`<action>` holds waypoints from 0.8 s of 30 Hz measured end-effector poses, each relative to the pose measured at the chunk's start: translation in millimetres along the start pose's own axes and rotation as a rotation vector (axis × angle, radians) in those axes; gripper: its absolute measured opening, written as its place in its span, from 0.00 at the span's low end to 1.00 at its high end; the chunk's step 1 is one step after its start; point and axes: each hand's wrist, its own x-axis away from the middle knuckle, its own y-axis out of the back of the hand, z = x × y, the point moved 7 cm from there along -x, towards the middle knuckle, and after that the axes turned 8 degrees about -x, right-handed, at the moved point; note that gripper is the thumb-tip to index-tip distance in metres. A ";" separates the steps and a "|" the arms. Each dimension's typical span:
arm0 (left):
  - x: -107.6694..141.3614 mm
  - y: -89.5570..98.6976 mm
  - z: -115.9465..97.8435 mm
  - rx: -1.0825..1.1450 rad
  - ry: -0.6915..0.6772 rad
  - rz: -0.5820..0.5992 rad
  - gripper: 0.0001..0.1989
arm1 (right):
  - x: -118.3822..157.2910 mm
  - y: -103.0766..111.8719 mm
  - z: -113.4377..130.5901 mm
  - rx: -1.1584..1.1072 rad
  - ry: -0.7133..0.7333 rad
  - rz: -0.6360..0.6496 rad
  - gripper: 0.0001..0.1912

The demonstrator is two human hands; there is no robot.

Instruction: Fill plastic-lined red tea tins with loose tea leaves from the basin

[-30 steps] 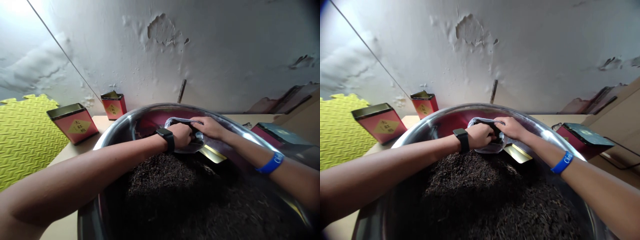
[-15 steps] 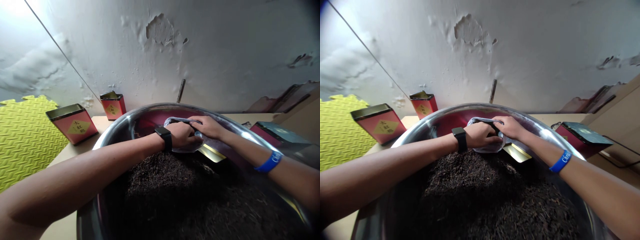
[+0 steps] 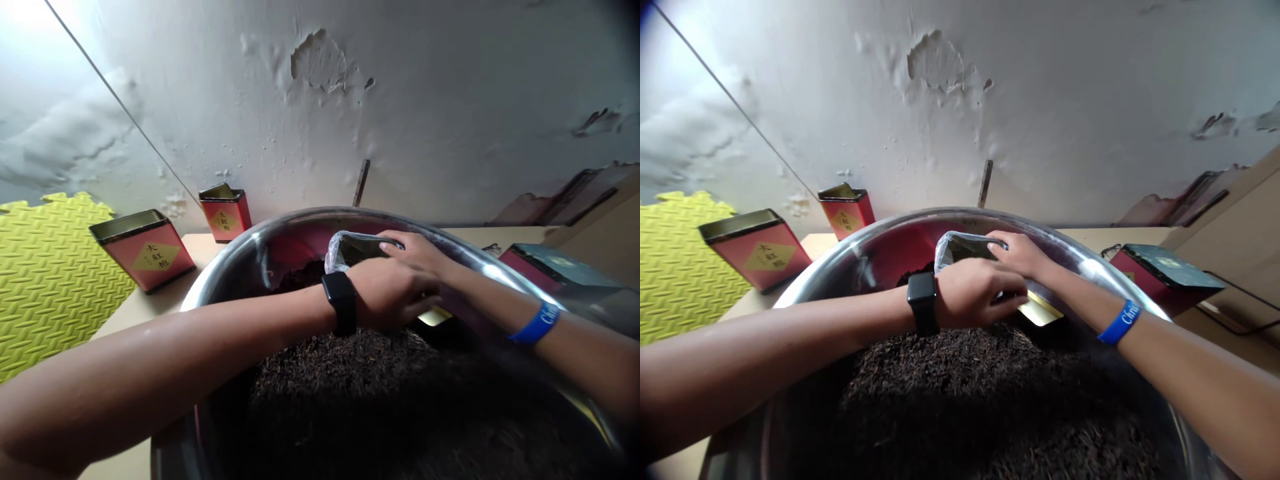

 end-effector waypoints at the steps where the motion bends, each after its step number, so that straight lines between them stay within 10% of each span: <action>1: 0.6 -4.4 -10.6 0.038 -0.058 0.057 0.12 | -0.2 0.5 -0.5 0.012 0.001 -0.012 0.14; 6: 15.9 -44.5 -41.9 0.254 -0.218 0.429 0.16 | -1.3 -1.5 -3.1 0.032 -0.001 0.009 0.14; 12: 54.4 -89.4 -23.3 0.287 0.087 0.932 0.51 | -1.9 -1.9 -5.8 0.034 -0.005 0.027 0.14; 24: 50.2 -86.3 -32.4 0.302 0.002 1.040 0.49 | -2.0 -3.3 -8.4 0.031 -0.011 0.036 0.14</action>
